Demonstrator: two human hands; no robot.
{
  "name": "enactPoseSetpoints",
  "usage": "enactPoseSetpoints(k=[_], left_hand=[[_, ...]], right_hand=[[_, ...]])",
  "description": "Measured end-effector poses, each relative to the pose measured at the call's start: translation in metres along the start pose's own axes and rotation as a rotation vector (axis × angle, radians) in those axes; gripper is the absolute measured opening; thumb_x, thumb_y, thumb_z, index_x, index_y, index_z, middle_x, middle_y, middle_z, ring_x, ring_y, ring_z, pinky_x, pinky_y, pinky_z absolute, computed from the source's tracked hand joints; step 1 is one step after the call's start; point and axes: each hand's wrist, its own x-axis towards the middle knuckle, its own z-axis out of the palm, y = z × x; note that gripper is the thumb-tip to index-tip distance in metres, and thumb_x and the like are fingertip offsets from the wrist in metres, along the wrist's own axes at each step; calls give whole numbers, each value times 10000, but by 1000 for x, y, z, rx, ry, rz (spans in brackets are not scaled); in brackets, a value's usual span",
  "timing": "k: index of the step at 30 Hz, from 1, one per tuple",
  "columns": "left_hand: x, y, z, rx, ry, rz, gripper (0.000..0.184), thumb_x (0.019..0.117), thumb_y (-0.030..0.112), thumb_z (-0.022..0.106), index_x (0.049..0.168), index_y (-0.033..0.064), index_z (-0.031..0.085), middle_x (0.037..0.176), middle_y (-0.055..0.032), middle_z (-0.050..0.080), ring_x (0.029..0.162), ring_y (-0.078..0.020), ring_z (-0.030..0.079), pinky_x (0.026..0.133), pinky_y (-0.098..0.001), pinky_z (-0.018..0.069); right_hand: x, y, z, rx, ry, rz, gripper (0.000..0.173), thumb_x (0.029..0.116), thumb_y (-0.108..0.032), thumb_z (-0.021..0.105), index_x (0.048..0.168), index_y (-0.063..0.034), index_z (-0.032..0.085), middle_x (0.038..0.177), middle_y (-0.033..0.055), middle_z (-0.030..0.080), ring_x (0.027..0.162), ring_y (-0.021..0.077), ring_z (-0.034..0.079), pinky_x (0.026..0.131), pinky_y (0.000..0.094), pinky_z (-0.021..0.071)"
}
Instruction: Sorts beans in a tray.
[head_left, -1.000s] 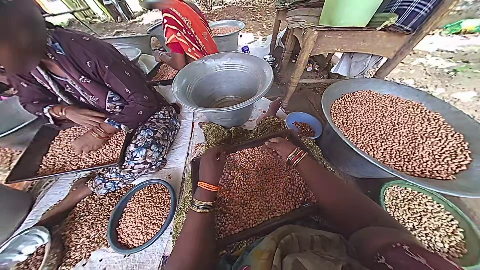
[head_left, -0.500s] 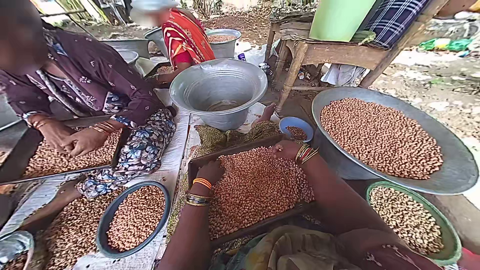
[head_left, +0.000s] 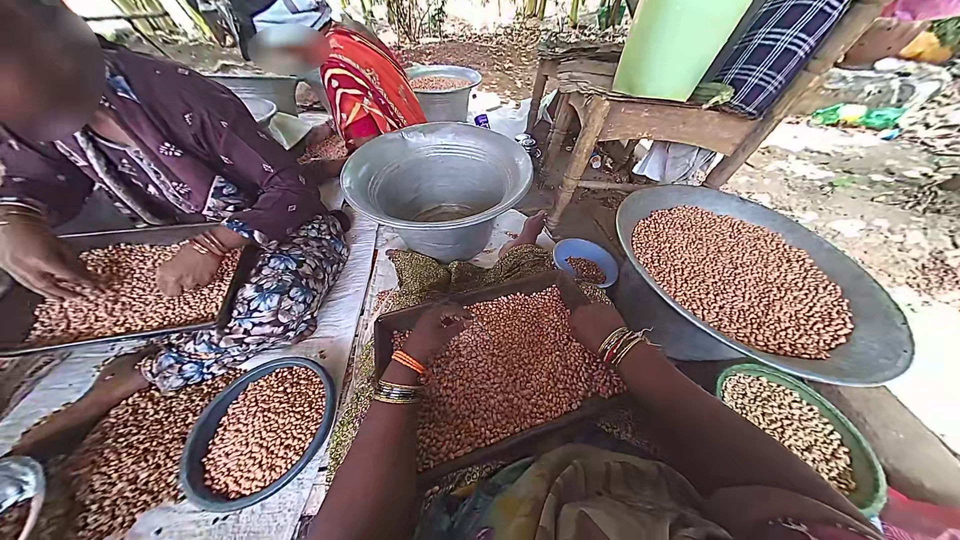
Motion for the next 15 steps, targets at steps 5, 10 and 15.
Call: enactPoseSetpoints(k=[5, 10, 15], left_hand=[[0, 4, -2, 117, 150, -211, 344, 1030, 191, 640, 1345, 56, 669, 1377, -182, 636, 1301, -319, 582, 1121, -477, 442], [0, 14, 0, 173, 96, -205, 337, 1022, 156, 653, 1344, 58, 669, 1375, -181, 637, 1146, -316, 654, 970, -480, 525], [2, 30, 17, 192, -97, -40, 264, 1006, 161, 661, 1223, 24, 724, 1220, -184, 700, 1073, -302, 682, 967, -474, 540]], right_hand=[[-19, 55, 2, 576, 32, -170, 276, 1004, -212, 644, 1073, 47, 712, 987, 217, 682, 920, 322, 631, 858, 546, 480], [-86, 118, 22, 587, -113, -26, 223, 1015, -167, 647, 988, 51, 685, 835, 152, 613, 758, 232, 543, 741, 466, 446], [-114, 182, 75, 432, -240, 322, 328, 1073, -188, 566, 1110, 119, 676, 1018, 285, 671, 913, 373, 637, 897, 543, 482]])
